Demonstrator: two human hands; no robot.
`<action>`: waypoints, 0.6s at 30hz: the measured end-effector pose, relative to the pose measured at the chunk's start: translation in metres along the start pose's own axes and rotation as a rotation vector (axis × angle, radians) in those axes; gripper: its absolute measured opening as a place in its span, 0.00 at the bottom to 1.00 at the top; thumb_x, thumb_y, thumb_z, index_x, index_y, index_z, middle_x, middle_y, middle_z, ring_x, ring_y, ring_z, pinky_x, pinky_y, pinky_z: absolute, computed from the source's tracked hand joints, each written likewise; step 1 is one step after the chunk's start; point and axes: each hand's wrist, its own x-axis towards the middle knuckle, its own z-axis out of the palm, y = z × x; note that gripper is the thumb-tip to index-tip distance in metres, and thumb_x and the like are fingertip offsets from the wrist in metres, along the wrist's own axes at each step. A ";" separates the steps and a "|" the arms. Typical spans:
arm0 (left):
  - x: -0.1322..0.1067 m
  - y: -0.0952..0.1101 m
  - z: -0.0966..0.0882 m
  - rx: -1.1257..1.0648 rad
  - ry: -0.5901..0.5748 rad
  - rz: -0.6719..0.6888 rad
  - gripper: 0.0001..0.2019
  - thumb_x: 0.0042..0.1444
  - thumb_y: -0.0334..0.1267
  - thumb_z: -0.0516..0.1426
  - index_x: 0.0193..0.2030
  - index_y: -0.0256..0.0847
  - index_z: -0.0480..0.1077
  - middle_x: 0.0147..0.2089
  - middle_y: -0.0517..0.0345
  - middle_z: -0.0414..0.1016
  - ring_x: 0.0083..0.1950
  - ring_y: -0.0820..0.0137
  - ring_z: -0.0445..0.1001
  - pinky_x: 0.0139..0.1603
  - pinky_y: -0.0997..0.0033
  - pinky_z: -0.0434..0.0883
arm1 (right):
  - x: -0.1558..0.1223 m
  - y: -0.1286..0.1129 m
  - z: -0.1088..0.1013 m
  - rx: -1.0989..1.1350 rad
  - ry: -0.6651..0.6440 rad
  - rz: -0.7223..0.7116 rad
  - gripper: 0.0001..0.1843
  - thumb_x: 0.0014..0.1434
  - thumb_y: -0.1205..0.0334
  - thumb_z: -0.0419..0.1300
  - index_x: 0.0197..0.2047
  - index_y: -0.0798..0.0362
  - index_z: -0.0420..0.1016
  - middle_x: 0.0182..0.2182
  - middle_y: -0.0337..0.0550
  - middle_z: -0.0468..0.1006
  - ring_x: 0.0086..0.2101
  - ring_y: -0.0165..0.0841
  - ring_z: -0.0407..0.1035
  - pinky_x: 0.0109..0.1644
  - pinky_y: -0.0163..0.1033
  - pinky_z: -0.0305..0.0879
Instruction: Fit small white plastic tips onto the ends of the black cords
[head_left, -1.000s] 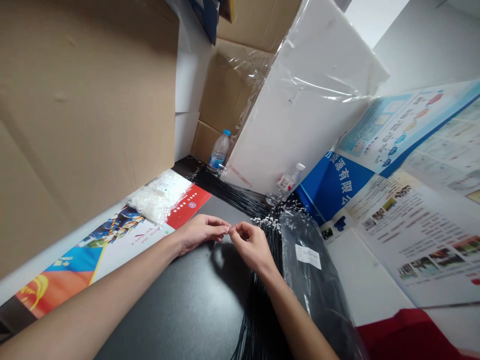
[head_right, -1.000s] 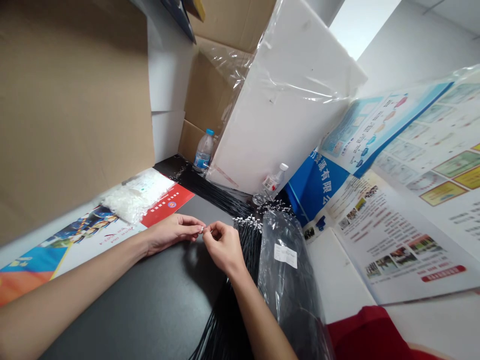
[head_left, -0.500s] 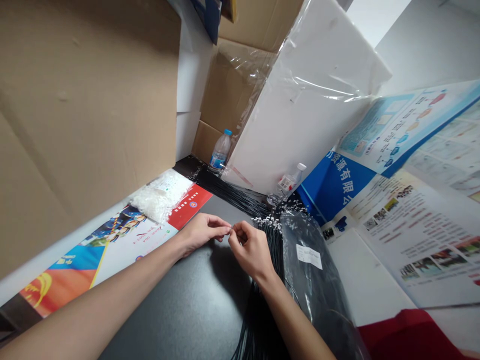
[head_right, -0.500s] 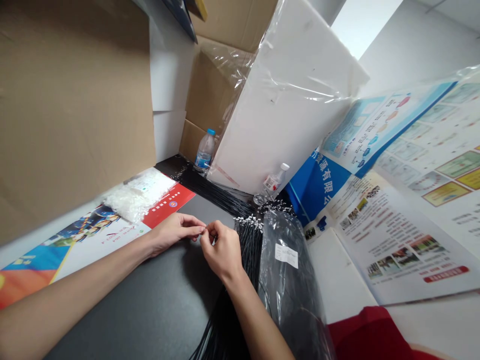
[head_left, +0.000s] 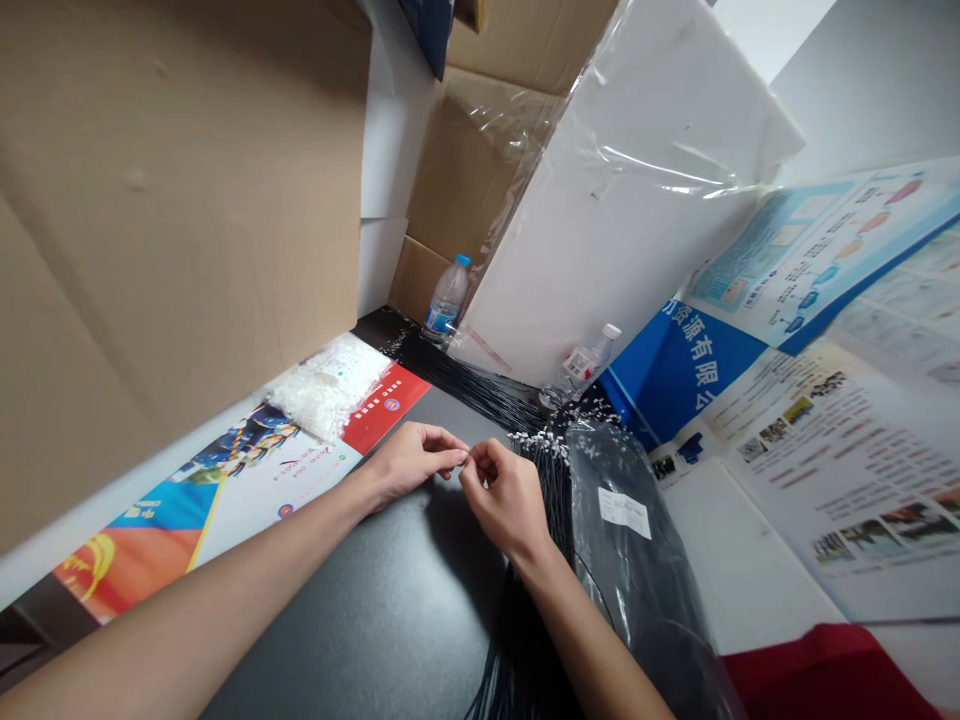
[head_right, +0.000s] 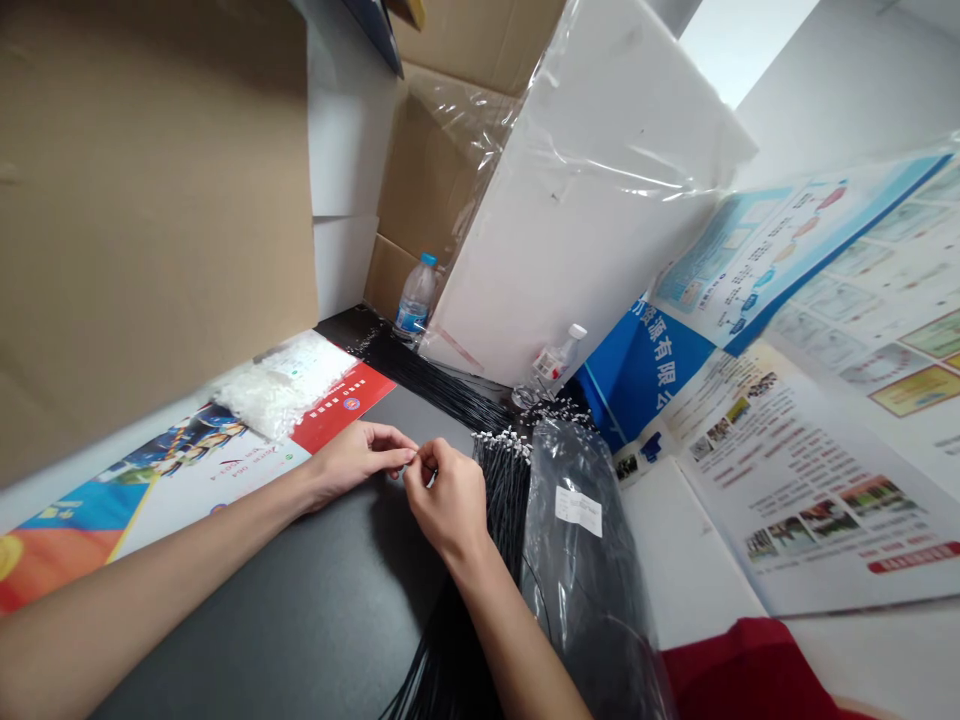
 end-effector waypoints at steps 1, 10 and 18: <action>0.000 0.000 0.001 -0.004 0.011 0.000 0.10 0.45 0.40 0.67 0.33 0.36 0.79 0.29 0.57 0.77 0.30 0.70 0.70 0.37 0.68 0.67 | -0.001 0.000 0.001 0.009 0.007 -0.007 0.10 0.57 0.61 0.54 0.25 0.51 0.66 0.21 0.37 0.71 0.22 0.28 0.62 0.27 0.32 0.55; 0.000 0.005 -0.001 -0.107 0.034 -0.029 0.09 0.45 0.39 0.68 0.33 0.36 0.78 0.28 0.60 0.76 0.29 0.73 0.69 0.38 0.69 0.67 | 0.004 0.002 -0.007 0.175 -0.030 0.033 0.10 0.59 0.57 0.57 0.31 0.53 0.75 0.26 0.40 0.77 0.23 0.28 0.65 0.26 0.32 0.58; 0.001 0.002 0.000 -0.124 0.017 -0.039 0.09 0.46 0.37 0.67 0.33 0.35 0.78 0.28 0.60 0.76 0.29 0.74 0.69 0.36 0.71 0.65 | 0.005 0.004 -0.006 0.196 -0.031 0.029 0.09 0.58 0.59 0.57 0.29 0.54 0.73 0.25 0.39 0.77 0.25 0.29 0.68 0.27 0.31 0.60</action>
